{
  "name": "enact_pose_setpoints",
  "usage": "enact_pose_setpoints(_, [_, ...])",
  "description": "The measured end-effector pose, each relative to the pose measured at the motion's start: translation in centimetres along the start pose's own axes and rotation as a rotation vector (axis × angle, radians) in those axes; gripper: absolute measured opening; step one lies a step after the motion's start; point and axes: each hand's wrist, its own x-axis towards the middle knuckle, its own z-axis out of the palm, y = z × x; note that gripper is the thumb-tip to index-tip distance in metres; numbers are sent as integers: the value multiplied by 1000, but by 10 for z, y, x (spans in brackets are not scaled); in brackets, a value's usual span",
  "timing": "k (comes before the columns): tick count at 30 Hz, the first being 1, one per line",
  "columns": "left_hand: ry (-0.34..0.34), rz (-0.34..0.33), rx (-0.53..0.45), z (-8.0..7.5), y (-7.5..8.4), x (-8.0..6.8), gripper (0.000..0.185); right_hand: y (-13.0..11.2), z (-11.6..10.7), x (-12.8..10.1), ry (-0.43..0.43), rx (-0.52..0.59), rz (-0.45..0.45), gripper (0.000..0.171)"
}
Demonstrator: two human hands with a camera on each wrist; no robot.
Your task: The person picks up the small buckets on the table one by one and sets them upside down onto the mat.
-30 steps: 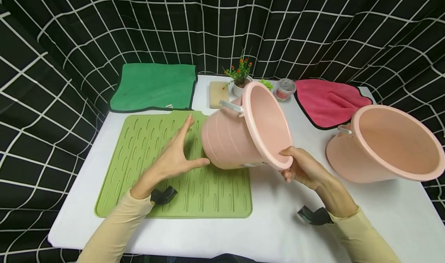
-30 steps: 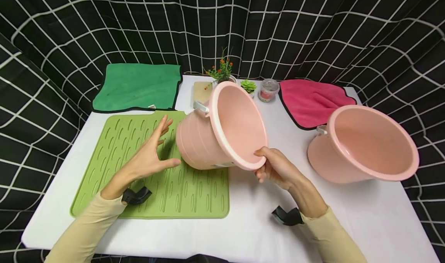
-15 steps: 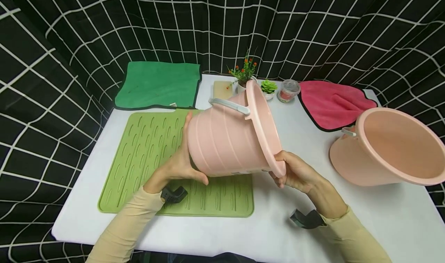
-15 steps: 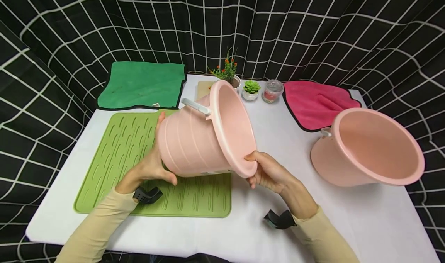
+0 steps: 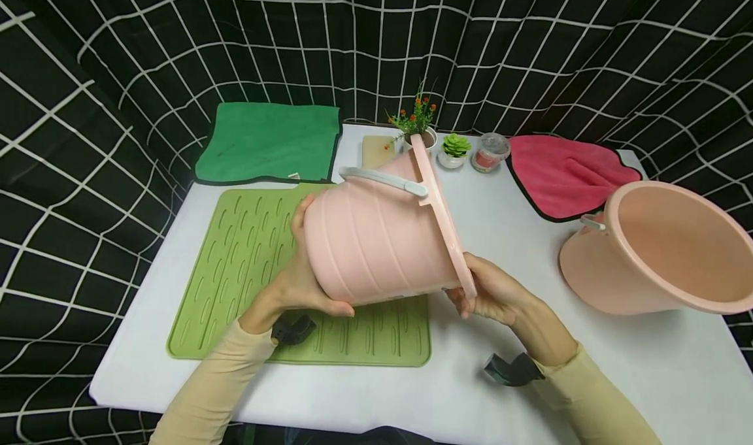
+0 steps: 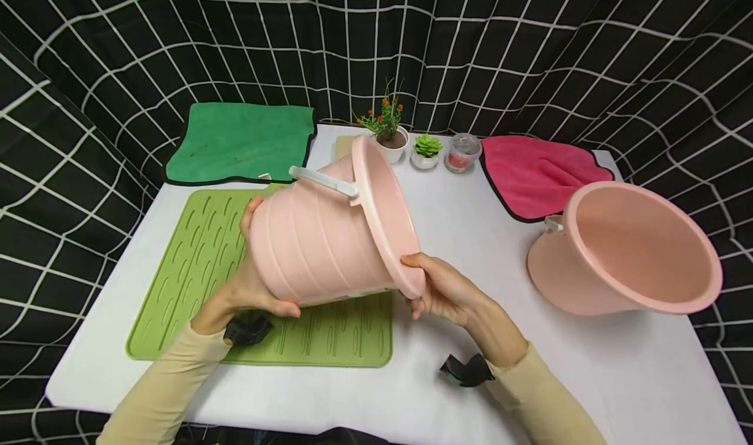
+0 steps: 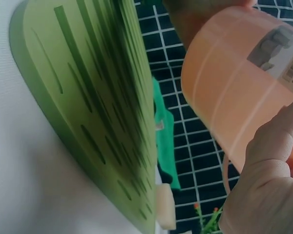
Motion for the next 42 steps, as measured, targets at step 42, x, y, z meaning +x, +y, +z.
enact_pose_setpoints(42, [53,-186,511,-126,67,-29,151,-27,-1,-47,720,-723,-190,45])
